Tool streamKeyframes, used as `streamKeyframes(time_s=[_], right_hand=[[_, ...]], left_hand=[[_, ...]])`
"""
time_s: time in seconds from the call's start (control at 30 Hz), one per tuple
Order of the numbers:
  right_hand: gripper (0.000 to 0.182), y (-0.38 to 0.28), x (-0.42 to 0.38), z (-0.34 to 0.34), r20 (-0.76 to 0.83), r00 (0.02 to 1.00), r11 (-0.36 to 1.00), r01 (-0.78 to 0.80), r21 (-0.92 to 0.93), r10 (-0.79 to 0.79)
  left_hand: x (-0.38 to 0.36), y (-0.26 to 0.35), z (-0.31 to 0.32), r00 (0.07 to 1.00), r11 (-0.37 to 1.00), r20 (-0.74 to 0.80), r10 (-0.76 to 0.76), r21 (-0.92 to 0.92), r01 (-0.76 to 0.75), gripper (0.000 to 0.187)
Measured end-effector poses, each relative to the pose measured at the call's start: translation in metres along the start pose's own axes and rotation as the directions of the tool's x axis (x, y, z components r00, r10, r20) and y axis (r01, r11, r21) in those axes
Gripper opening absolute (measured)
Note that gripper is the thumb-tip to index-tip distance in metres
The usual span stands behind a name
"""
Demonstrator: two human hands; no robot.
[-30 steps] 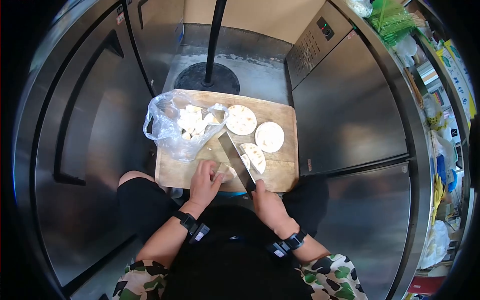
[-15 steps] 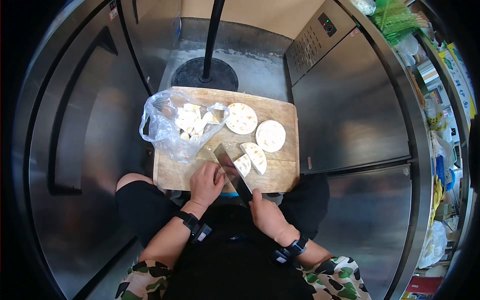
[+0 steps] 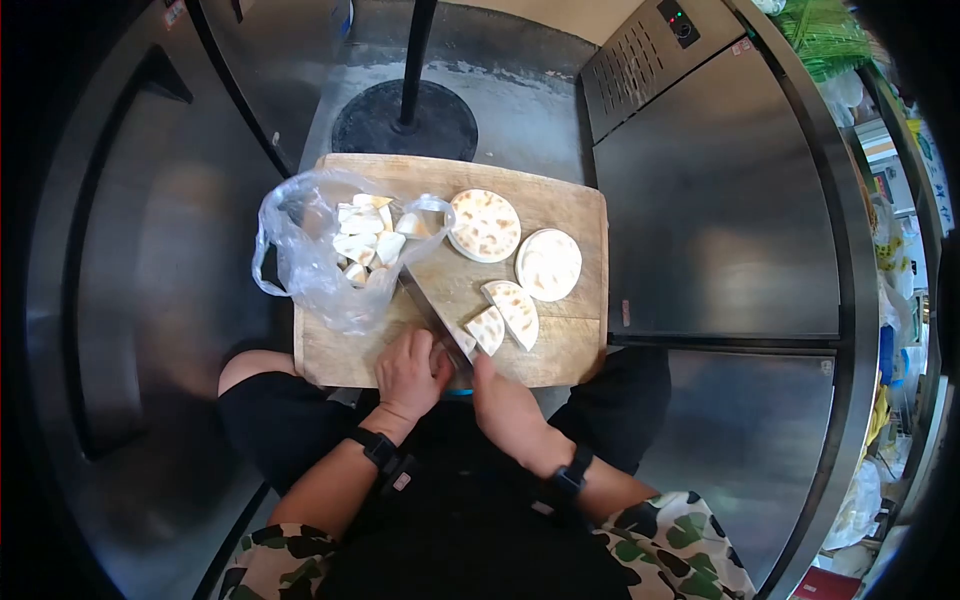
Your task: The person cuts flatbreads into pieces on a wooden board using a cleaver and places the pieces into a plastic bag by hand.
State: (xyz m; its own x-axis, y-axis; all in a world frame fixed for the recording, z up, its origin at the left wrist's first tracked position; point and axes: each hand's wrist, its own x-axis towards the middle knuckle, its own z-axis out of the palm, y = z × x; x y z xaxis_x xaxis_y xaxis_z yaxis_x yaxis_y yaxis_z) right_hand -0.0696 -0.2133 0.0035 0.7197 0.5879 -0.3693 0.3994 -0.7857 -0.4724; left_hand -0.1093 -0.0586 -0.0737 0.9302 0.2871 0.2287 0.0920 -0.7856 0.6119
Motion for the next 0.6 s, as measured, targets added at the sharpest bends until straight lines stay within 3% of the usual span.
streamKeyframes(time_s=[0.1, 0.23, 0.33, 0.43, 0.47, 0.5, 0.53, 0.6], right_hand=[[0.024, -0.003, 0.031, -0.002, -0.054, 0.997, 0.998, 0.057, 0.023, -0.056], [0.026, 0.013, 0.018, -0.007, -0.093, 0.992, 0.991, 0.096, 0.096, -0.087], [0.026, 0.032, -0.028, -0.017, -0.123, 0.989, 0.978, 0.109, 0.178, -0.088], [0.028, 0.06, -0.083, -0.038, -0.174, 0.98, 0.964, 0.139, 0.229, -0.1], [0.029, 0.062, -0.098, -0.053, -0.049, 0.998, 0.899, -0.003, 0.438, 0.028], [0.027, 0.059, -0.111, -0.068, -0.015, 0.995, 0.844, -0.078, 0.531, 0.101], [0.026, 0.066, -0.121, -0.071, -0.021, 0.988, 0.817, -0.112, 0.566, 0.151], [0.022, 0.076, -0.136, -0.072, -0.081, 0.966, 0.741, -0.134, 0.658, 0.246]], left_hand=[[-0.001, 0.0, -0.001, 0.997, 0.997, -0.037, 0.065, -0.029, -0.066, 0.027], [-0.002, 0.003, -0.009, 0.996, 0.992, 0.079, -0.049, -0.116, 0.058, 0.03], [0.002, 0.013, -0.019, 0.999, 0.992, -0.026, 0.029, -0.119, -0.032, 0.041], [0.008, 0.028, -0.021, 0.988, 0.988, 0.015, 0.153, 0.031, -0.154, 0.055], [0.012, 0.03, -0.019, 0.978, 0.976, 0.072, 0.196, 0.082, -0.201, 0.056], [0.016, 0.03, -0.013, 0.964, 0.959, 0.128, 0.233, 0.133, -0.249, 0.058], [0.02, 0.032, -0.01, 0.947, 0.938, 0.184, 0.263, 0.182, -0.295, 0.059], [0.026, 0.037, -0.007, 0.952, 0.951, 0.239, 0.19, 0.196, -0.239, 0.049]])
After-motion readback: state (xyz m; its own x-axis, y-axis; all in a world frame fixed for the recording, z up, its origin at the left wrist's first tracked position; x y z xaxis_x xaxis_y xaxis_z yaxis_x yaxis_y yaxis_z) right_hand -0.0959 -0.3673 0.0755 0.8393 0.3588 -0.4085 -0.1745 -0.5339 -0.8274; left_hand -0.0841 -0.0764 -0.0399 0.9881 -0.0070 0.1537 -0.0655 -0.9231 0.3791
